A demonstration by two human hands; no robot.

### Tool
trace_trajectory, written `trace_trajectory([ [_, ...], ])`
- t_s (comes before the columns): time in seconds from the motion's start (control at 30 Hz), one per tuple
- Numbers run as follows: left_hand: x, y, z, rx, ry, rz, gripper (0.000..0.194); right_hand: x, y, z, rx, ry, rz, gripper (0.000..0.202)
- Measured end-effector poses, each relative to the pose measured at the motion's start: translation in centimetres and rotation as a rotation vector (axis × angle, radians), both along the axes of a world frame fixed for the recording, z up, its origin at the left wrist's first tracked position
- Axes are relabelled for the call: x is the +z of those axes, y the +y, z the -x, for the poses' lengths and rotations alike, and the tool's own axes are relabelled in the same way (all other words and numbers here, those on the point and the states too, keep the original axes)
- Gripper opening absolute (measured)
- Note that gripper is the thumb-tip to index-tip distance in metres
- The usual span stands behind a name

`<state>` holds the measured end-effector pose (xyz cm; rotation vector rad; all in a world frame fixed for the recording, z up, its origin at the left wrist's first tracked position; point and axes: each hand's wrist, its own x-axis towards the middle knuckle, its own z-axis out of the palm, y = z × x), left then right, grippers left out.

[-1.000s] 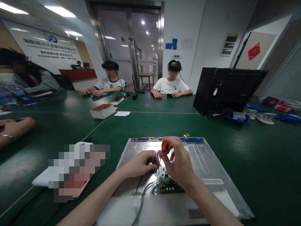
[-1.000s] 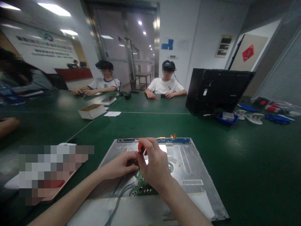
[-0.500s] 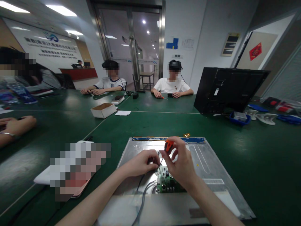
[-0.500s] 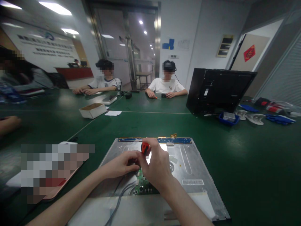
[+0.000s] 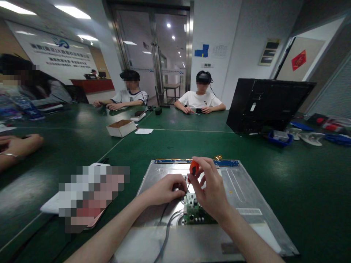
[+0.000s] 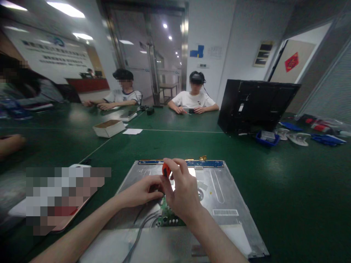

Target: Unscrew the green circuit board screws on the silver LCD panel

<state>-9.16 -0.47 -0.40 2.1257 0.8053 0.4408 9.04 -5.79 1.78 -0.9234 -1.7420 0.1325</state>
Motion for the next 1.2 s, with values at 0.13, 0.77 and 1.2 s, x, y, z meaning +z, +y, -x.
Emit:
trace_trajectory([
  [0.13, 0.0, 0.05, -0.02, -0.016, 0.0, -0.009, 0.014, -0.08, -0.03, -0.01, 0.009, -0.015, 0.024, 0.046],
  [0.77, 0.14, 0.08, -0.01, -0.006, 0.015, 0.0, 0.01, 0.14, -0.05, -0.17, -0.014, -0.022, -0.007, 0.047],
  [1.2, 0.41, -0.12, -0.18, 0.022, -0.001, -0.023, 0.012, -0.64, 0.2, 0.18, -0.047, 0.039, -0.037, 0.044],
])
